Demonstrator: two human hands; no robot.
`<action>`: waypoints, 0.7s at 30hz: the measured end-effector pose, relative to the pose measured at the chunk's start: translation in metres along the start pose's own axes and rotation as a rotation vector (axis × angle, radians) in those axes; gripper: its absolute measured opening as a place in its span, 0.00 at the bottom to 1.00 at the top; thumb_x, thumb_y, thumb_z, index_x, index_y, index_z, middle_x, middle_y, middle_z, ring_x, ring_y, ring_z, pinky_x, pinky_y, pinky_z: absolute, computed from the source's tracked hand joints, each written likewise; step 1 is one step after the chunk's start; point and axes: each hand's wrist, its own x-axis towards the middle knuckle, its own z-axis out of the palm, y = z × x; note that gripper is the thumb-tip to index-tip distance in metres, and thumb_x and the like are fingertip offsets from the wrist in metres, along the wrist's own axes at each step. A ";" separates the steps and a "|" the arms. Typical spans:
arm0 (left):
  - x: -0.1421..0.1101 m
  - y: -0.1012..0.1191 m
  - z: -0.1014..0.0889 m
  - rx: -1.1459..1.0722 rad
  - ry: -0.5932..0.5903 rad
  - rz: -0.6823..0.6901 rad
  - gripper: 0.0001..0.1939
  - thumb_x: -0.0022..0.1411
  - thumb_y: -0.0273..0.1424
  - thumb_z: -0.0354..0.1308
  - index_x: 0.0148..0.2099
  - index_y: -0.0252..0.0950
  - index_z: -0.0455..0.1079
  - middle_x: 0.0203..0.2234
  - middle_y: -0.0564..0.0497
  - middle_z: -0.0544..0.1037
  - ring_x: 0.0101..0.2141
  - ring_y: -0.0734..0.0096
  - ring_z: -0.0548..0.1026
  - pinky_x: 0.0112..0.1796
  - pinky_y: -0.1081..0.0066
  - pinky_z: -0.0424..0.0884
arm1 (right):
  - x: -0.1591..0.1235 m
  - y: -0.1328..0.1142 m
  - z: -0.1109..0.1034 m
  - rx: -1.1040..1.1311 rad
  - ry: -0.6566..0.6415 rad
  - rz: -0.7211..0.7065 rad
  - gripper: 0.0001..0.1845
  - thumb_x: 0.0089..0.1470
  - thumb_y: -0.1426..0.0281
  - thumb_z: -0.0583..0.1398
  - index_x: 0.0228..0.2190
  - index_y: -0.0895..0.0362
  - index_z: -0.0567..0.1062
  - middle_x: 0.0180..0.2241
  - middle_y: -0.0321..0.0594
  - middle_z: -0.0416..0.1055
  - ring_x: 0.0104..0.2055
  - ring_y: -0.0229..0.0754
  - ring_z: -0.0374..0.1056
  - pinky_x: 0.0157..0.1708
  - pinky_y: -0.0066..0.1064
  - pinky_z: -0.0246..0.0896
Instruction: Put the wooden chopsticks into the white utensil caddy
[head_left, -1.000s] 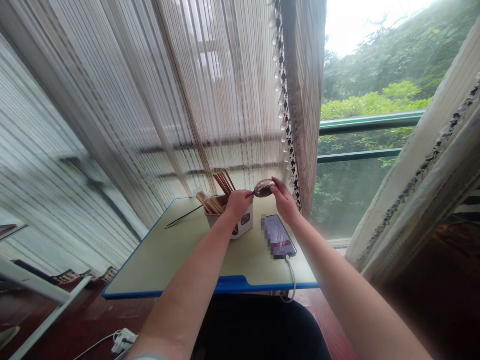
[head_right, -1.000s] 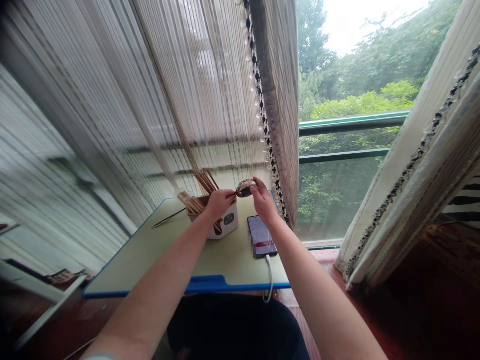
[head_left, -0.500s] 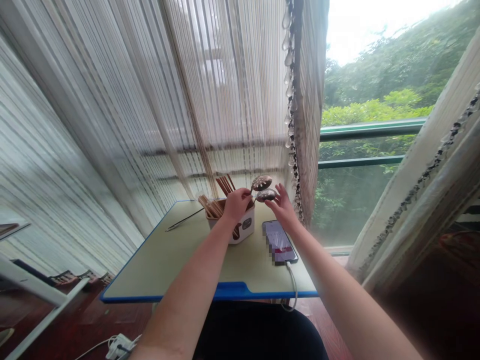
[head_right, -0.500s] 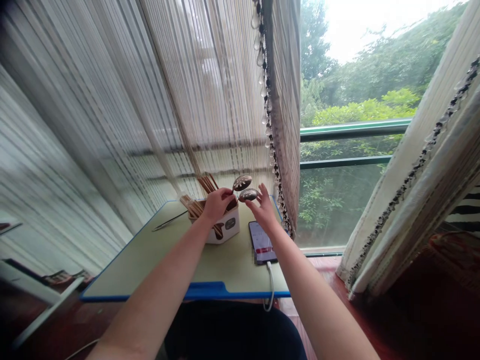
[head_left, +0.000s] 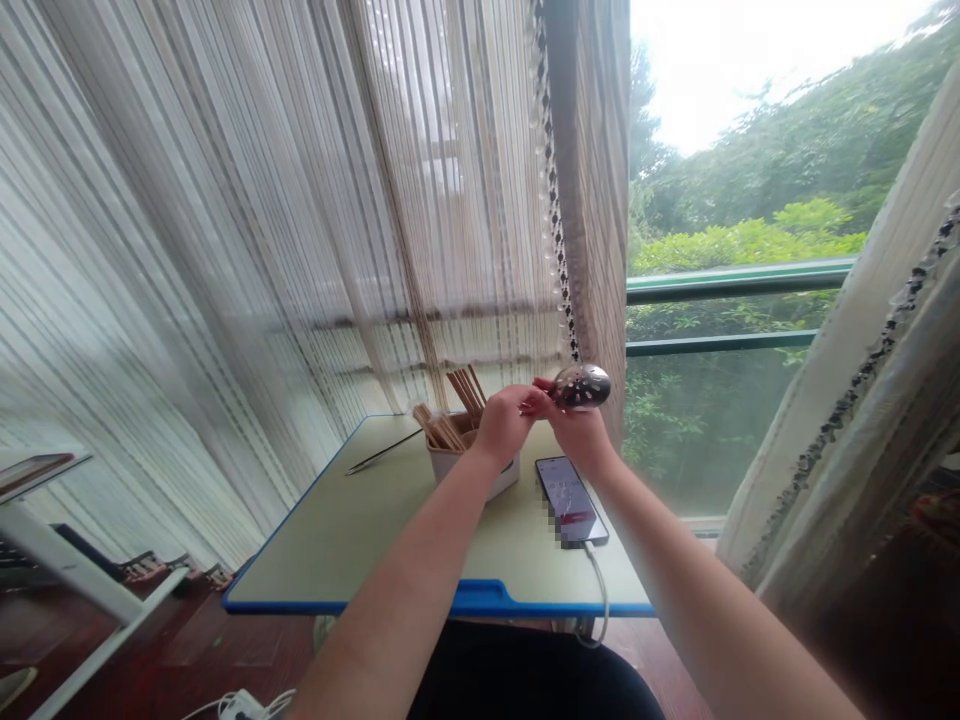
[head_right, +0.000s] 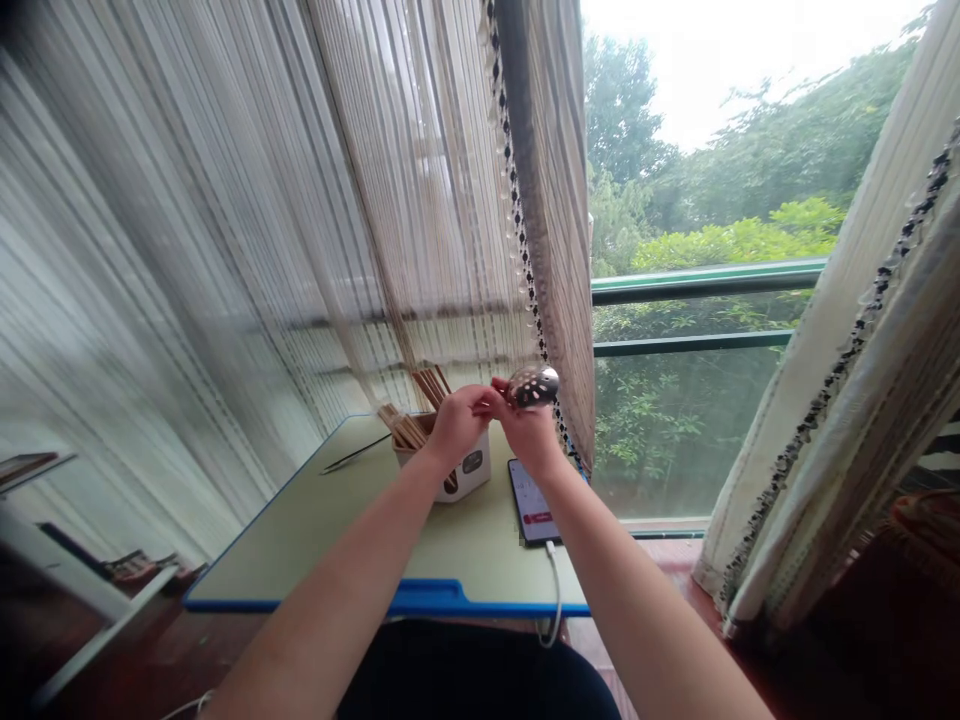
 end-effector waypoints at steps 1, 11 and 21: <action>0.000 -0.002 0.004 -0.071 -0.010 -0.026 0.07 0.57 0.29 0.57 0.37 0.35 0.74 0.32 0.48 0.78 0.33 0.71 0.75 0.37 0.71 0.71 | 0.001 0.000 0.000 0.041 0.016 0.024 0.20 0.46 0.55 0.62 0.34 0.58 0.76 0.33 0.44 0.74 0.36 0.44 0.70 0.37 0.38 0.66; 0.001 -0.053 0.019 0.106 -0.036 -0.423 0.14 0.51 0.22 0.56 0.42 0.33 0.73 0.33 0.46 0.78 0.36 0.66 0.75 0.40 0.67 0.70 | -0.001 -0.025 -0.039 -0.035 0.146 0.017 0.17 0.44 0.56 0.63 0.30 0.57 0.77 0.30 0.42 0.75 0.33 0.42 0.70 0.38 0.36 0.65; -0.001 -0.076 0.018 0.030 -0.262 -0.377 0.10 0.54 0.29 0.56 0.39 0.35 0.74 0.31 0.49 0.79 0.32 0.69 0.75 0.36 0.70 0.69 | 0.008 -0.024 -0.087 -0.159 0.212 -0.010 0.17 0.46 0.55 0.62 0.29 0.58 0.76 0.25 0.39 0.73 0.25 0.39 0.68 0.30 0.33 0.65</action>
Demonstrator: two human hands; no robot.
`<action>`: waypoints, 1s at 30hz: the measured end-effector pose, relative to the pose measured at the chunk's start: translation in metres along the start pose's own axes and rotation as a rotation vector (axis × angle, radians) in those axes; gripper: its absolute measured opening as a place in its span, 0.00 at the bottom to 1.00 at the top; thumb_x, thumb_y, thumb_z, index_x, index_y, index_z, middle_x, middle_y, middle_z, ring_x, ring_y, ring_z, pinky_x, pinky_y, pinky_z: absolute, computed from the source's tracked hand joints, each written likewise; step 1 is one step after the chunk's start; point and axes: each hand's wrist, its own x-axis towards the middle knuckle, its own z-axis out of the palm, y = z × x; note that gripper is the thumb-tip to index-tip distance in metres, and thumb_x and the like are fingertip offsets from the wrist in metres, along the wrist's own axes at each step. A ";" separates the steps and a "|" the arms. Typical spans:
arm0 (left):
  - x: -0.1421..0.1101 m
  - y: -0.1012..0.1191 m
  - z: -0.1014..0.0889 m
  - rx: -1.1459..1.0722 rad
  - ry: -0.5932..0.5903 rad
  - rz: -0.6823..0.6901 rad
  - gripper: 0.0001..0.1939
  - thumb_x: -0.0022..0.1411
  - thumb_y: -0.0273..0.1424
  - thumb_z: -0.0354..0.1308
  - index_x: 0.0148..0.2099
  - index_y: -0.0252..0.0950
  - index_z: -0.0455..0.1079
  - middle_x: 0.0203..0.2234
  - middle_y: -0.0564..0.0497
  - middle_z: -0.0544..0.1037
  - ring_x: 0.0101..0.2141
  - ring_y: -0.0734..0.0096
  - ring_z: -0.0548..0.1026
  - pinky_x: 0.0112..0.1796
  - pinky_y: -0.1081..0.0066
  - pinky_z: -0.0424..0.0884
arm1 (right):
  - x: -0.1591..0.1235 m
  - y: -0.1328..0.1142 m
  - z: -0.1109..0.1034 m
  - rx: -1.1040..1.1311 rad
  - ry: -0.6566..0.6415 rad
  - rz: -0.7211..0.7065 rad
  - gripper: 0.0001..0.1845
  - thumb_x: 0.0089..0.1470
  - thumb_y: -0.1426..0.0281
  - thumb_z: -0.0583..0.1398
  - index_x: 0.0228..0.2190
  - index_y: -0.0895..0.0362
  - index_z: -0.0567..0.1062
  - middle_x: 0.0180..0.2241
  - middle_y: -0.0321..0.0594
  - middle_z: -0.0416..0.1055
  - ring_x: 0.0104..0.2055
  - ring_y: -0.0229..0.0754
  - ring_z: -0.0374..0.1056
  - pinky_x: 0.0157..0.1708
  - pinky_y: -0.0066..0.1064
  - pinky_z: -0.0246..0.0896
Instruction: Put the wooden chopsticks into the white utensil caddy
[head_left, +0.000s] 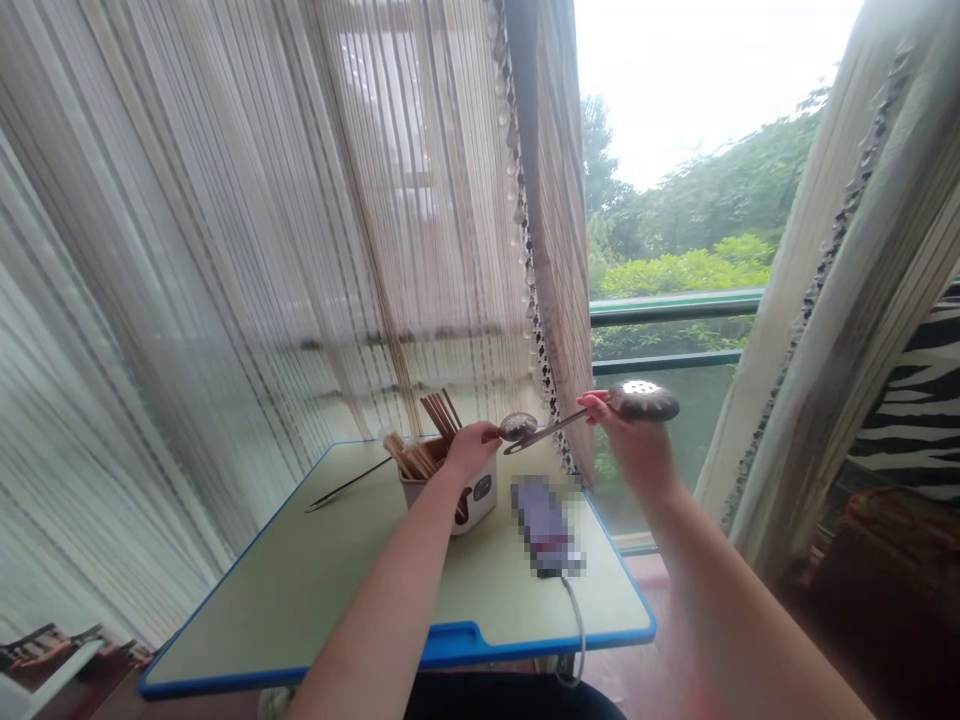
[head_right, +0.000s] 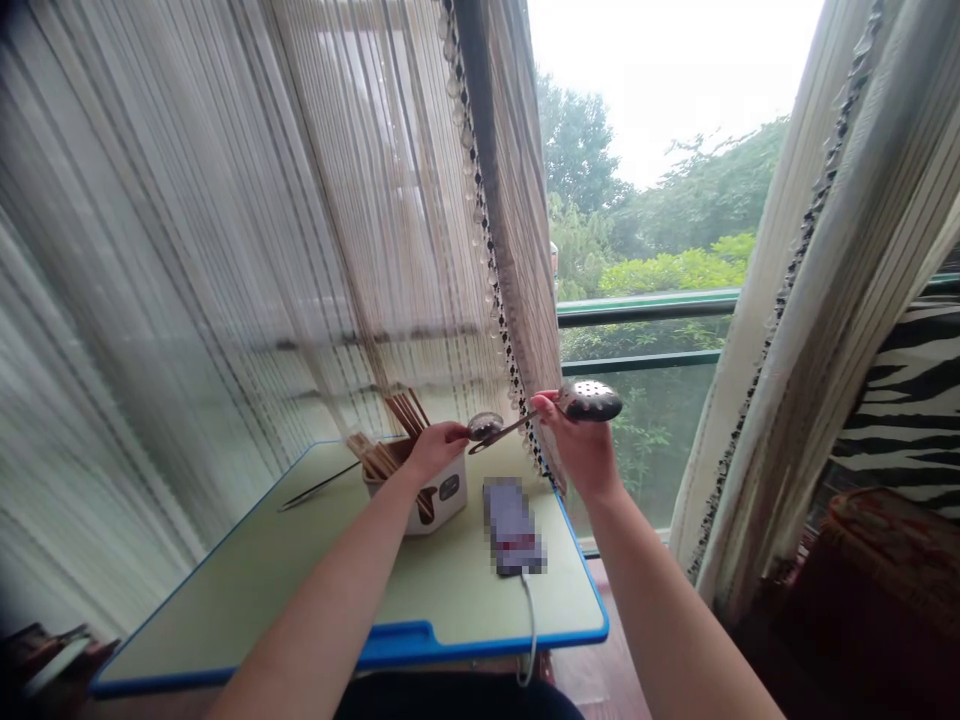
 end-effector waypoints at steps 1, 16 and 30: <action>-0.001 0.000 0.000 0.009 0.014 0.002 0.10 0.55 0.29 0.55 0.39 0.36 0.75 0.31 0.49 0.79 0.32 0.69 0.75 0.37 0.69 0.69 | 0.001 -0.001 -0.003 -0.005 0.007 0.000 0.17 0.46 0.55 0.62 0.28 0.58 0.76 0.25 0.39 0.73 0.25 0.39 0.68 0.30 0.33 0.66; -0.014 0.002 -0.016 -0.074 0.238 -0.024 0.07 0.56 0.28 0.56 0.36 0.34 0.74 0.31 0.48 0.79 0.33 0.70 0.76 0.38 0.69 0.70 | 0.001 0.011 0.053 0.076 -0.056 0.077 0.18 0.43 0.55 0.64 0.27 0.58 0.75 0.24 0.39 0.72 0.26 0.40 0.68 0.32 0.33 0.64; -0.020 0.004 -0.026 -0.247 0.279 -0.005 0.05 0.55 0.29 0.57 0.35 0.34 0.71 0.29 0.49 0.78 0.32 0.70 0.76 0.35 0.70 0.70 | -0.032 0.074 0.122 -0.033 -0.351 0.101 0.16 0.47 0.58 0.60 0.24 0.58 0.77 0.25 0.45 0.75 0.30 0.48 0.70 0.32 0.38 0.64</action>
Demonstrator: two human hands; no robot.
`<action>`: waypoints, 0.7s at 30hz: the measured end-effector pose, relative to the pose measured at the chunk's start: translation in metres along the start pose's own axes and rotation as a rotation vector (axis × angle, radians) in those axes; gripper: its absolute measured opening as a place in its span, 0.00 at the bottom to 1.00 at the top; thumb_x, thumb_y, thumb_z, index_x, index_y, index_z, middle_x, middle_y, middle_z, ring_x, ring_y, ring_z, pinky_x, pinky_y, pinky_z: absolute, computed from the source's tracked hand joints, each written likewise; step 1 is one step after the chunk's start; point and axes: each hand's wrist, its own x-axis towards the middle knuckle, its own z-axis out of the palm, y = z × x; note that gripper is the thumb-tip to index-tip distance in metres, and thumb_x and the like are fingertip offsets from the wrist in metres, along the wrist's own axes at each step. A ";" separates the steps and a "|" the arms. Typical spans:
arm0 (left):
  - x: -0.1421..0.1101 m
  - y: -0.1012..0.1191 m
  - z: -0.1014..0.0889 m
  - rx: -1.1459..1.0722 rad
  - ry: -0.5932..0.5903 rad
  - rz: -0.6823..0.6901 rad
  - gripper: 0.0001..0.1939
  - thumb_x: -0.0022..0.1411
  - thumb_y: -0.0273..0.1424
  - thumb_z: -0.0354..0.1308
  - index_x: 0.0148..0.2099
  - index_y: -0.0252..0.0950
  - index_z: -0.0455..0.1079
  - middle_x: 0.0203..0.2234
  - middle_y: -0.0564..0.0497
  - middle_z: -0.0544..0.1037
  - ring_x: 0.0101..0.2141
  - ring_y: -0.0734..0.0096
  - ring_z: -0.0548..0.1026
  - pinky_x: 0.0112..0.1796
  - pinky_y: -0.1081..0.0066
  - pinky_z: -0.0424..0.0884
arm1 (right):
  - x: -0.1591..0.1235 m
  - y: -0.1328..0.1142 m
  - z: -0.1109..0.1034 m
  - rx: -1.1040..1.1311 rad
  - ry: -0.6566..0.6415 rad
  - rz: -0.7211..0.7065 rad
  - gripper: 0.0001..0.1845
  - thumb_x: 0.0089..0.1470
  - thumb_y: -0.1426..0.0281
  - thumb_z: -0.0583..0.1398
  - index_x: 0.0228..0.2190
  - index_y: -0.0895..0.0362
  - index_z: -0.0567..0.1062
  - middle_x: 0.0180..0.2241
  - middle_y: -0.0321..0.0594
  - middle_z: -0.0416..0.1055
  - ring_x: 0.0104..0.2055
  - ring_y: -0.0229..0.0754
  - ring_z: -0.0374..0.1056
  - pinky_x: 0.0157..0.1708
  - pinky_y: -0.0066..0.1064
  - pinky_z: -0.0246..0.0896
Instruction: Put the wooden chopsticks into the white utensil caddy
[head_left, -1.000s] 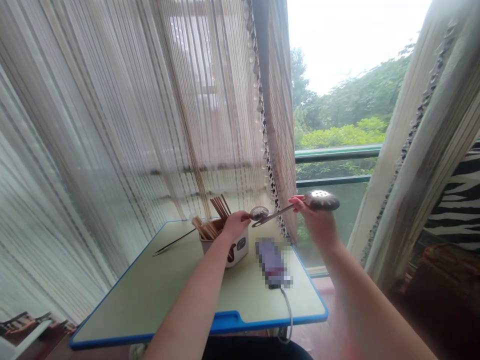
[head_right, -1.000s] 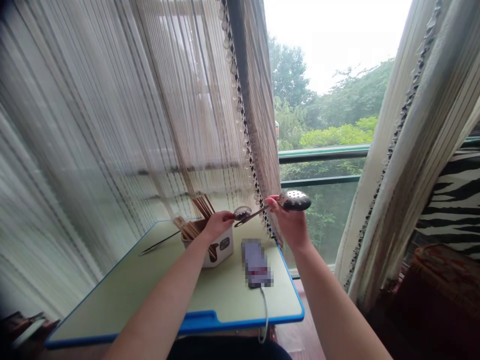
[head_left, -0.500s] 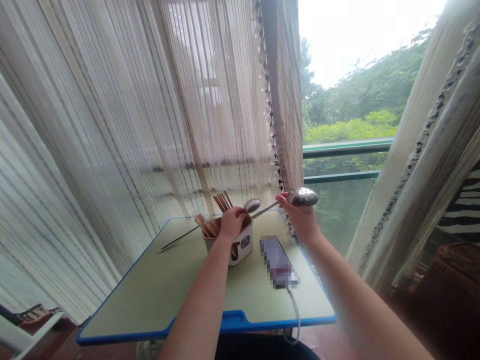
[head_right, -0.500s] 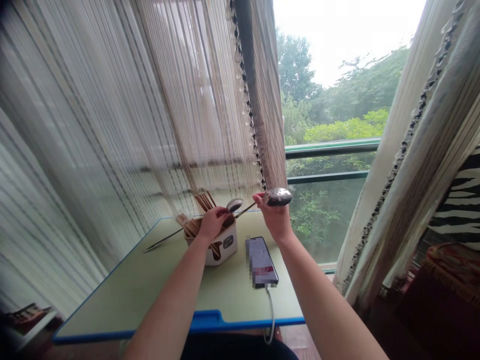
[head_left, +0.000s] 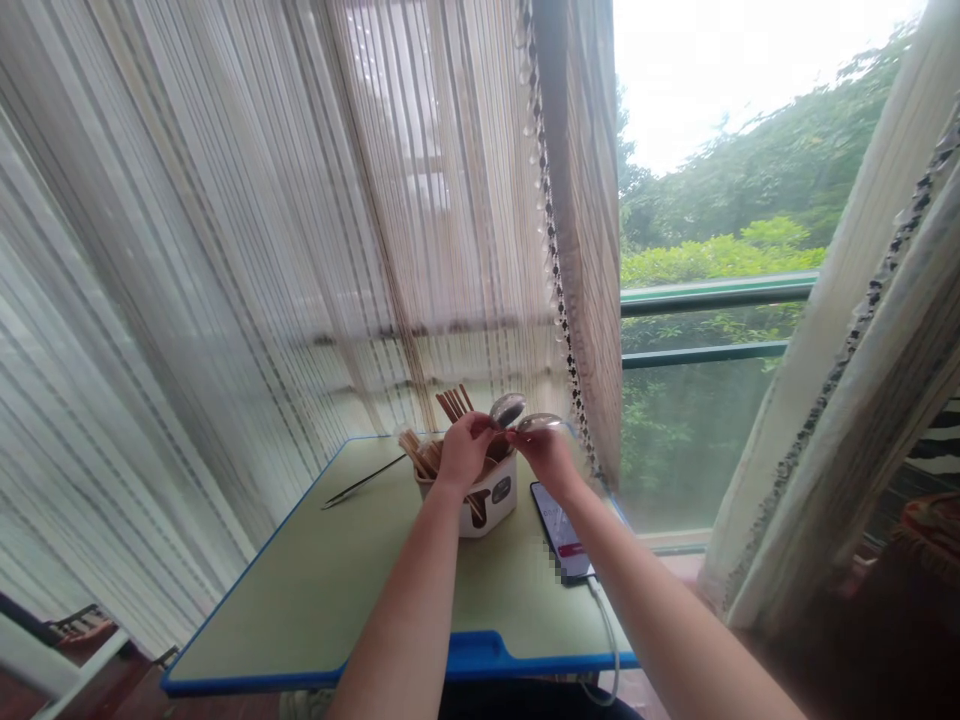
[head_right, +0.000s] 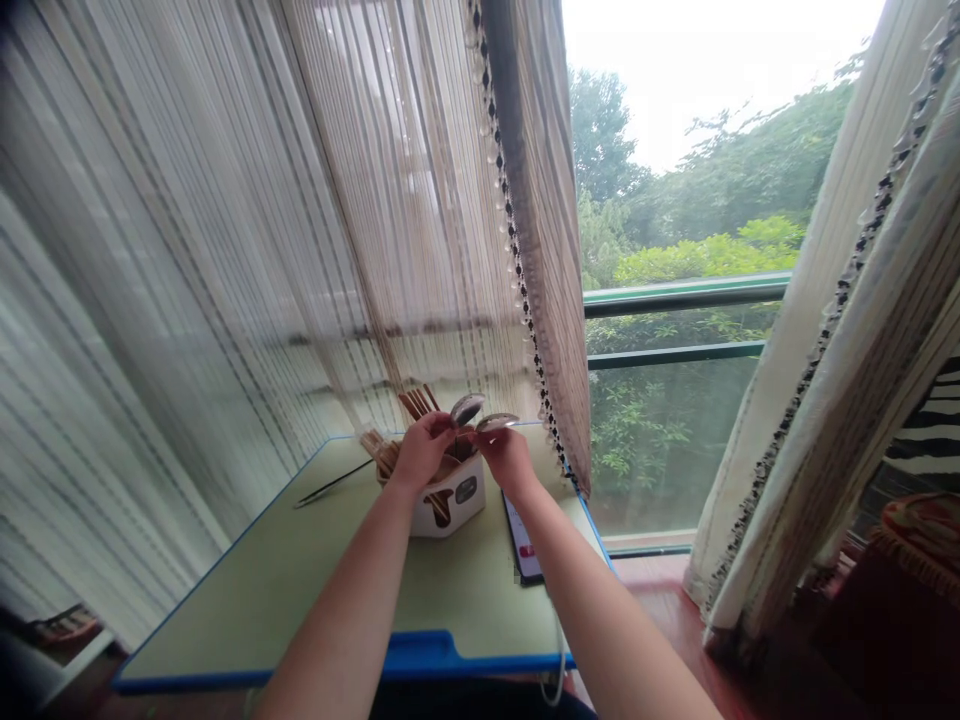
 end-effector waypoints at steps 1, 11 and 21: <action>0.001 0.003 0.000 -0.019 -0.007 0.009 0.06 0.55 0.29 0.56 0.35 0.34 0.71 0.29 0.49 0.78 0.32 0.70 0.76 0.35 0.71 0.70 | 0.000 0.003 0.002 -0.008 -0.004 0.008 0.16 0.47 0.58 0.60 0.26 0.58 0.78 0.26 0.45 0.76 0.30 0.48 0.71 0.33 0.38 0.64; 0.004 0.029 0.005 0.282 -0.043 0.117 0.07 0.55 0.29 0.56 0.29 0.34 0.74 0.22 0.51 0.75 0.27 0.71 0.72 0.31 0.73 0.66 | 0.002 0.011 0.003 0.050 -0.059 0.015 0.16 0.48 0.60 0.59 0.36 0.54 0.78 0.29 0.39 0.76 0.32 0.44 0.70 0.34 0.35 0.65; -0.013 0.031 0.030 0.428 -0.046 0.229 0.14 0.61 0.27 0.50 0.44 0.37 0.74 0.38 0.45 0.76 0.38 0.67 0.74 0.42 0.70 0.68 | 0.000 0.020 0.002 0.019 0.013 -0.003 0.17 0.44 0.54 0.60 0.24 0.55 0.78 0.20 0.37 0.71 0.27 0.46 0.68 0.27 0.34 0.62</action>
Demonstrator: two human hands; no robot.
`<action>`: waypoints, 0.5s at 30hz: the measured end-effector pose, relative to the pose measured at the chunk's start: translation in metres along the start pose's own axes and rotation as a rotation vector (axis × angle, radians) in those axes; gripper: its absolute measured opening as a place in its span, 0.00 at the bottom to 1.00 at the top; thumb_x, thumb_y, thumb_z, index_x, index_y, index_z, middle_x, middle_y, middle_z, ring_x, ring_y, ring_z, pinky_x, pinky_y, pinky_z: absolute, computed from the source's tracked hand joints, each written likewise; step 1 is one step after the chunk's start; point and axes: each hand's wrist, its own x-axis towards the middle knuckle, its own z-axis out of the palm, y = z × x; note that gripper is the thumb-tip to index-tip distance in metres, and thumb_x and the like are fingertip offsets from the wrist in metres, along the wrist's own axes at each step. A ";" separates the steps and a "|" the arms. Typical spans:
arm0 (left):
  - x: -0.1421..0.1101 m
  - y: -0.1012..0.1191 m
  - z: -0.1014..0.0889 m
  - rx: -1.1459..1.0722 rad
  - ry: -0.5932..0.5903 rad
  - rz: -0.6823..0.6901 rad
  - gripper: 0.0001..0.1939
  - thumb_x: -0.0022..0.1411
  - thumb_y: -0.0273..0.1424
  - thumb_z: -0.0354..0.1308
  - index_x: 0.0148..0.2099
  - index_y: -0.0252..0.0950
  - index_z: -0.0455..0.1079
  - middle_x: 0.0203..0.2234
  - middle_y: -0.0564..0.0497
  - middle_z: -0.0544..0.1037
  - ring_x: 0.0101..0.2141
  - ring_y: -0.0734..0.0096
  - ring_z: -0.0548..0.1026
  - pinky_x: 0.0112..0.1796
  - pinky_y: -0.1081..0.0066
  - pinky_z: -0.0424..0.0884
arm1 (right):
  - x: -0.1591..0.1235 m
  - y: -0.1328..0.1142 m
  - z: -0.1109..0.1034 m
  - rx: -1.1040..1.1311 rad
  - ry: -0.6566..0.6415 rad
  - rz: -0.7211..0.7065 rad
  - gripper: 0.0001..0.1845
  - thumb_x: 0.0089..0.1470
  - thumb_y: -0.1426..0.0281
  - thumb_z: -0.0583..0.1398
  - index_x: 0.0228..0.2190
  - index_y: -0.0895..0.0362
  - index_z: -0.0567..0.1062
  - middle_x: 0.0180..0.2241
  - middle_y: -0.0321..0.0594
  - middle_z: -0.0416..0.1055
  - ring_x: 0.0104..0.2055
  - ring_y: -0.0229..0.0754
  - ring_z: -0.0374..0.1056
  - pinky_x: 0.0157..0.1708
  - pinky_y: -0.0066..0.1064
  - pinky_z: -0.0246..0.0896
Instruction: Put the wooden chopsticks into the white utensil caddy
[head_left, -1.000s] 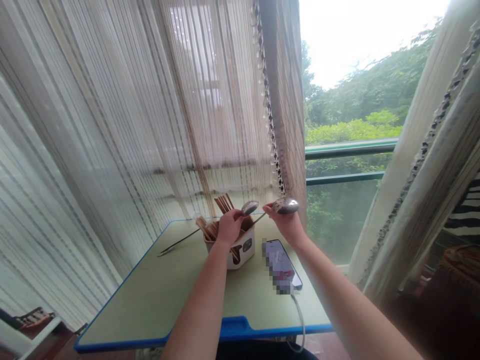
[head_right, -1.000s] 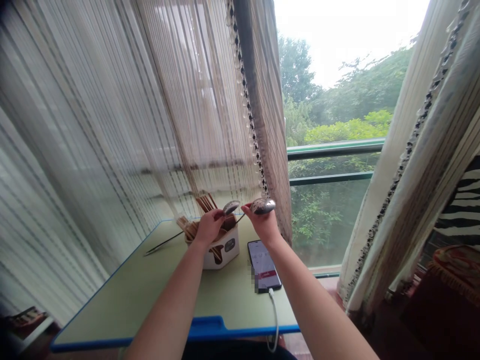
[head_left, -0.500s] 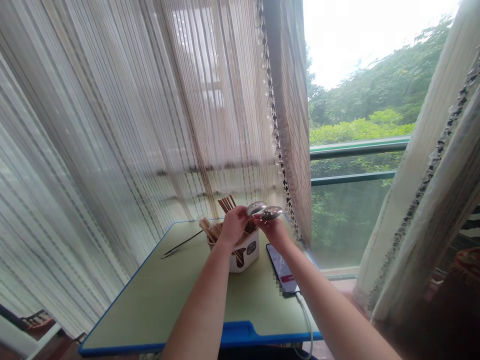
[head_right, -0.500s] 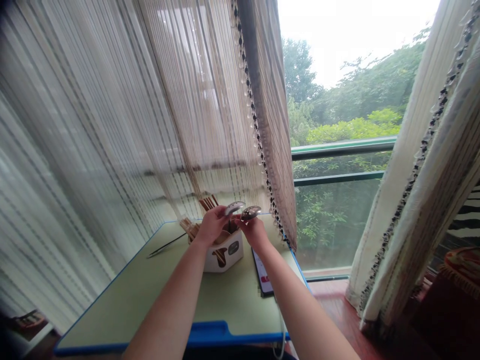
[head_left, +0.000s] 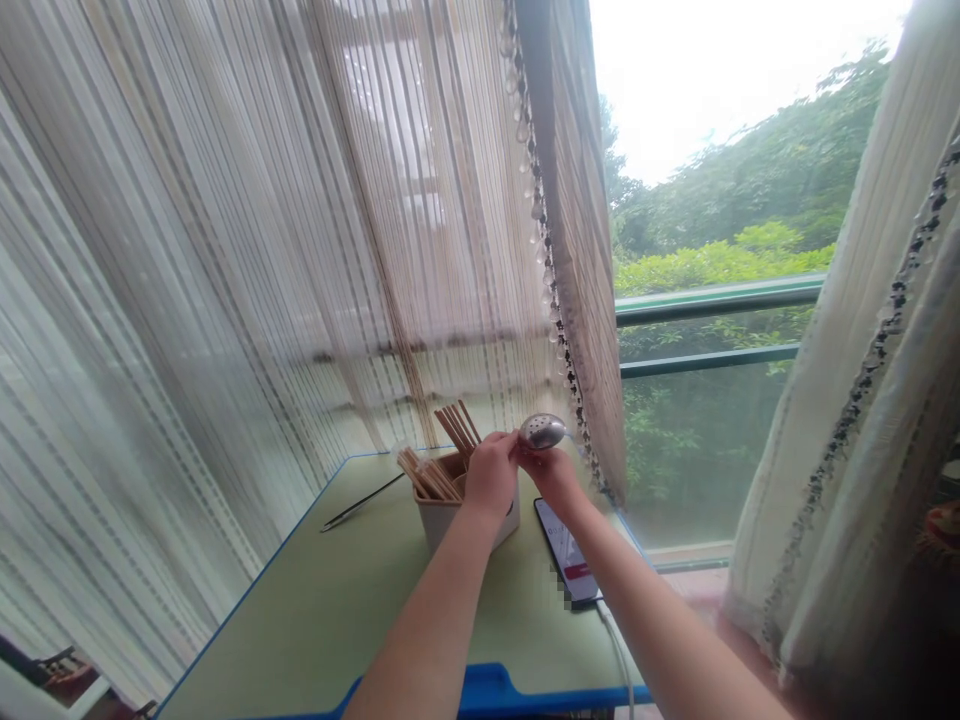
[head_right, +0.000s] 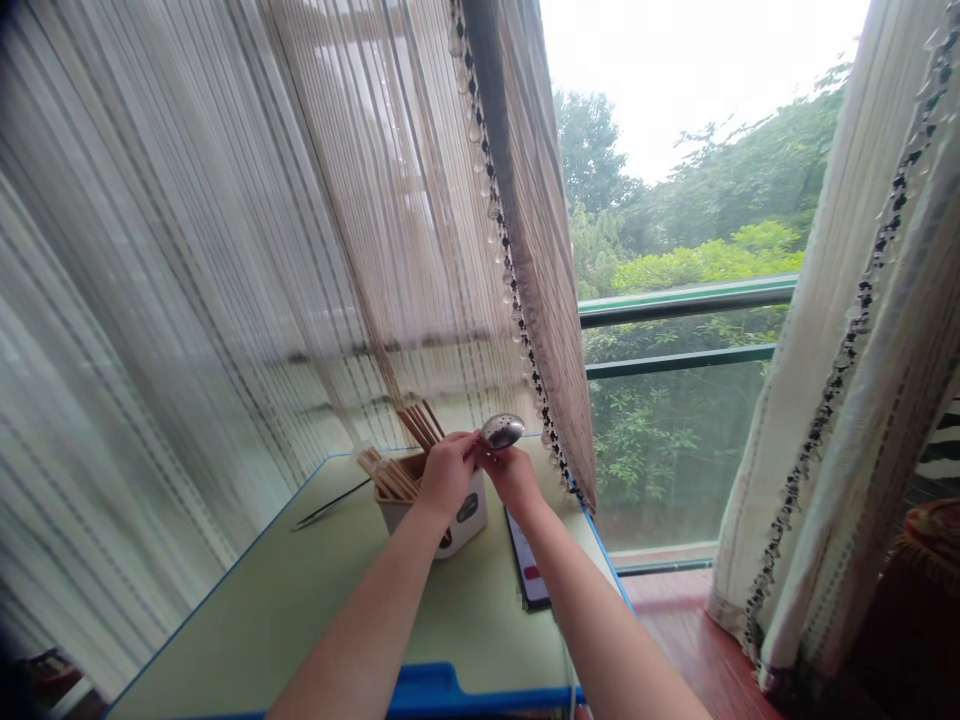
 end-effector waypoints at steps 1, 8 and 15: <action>-0.001 0.000 0.001 -0.010 -0.010 -0.005 0.14 0.61 0.27 0.49 0.45 0.37 0.74 0.39 0.45 0.76 0.39 0.67 0.74 0.42 0.70 0.68 | -0.001 0.001 0.000 0.005 0.008 0.000 0.17 0.43 0.55 0.60 0.24 0.55 0.79 0.20 0.37 0.72 0.26 0.46 0.67 0.27 0.34 0.62; -0.004 -0.006 0.010 -0.006 -0.011 -0.033 0.14 0.61 0.28 0.50 0.45 0.36 0.74 0.34 0.45 0.76 0.35 0.68 0.74 0.40 0.70 0.68 | -0.008 0.008 0.003 0.055 0.010 0.028 0.16 0.46 0.58 0.59 0.30 0.57 0.79 0.25 0.40 0.75 0.29 0.46 0.70 0.31 0.35 0.64; -0.002 -0.001 0.012 0.059 0.001 -0.076 0.14 0.61 0.29 0.51 0.44 0.39 0.76 0.34 0.46 0.78 0.36 0.64 0.75 0.40 0.69 0.68 | -0.016 -0.001 0.004 0.071 0.058 0.024 0.16 0.47 0.60 0.57 0.32 0.57 0.79 0.30 0.43 0.76 0.35 0.49 0.71 0.36 0.36 0.64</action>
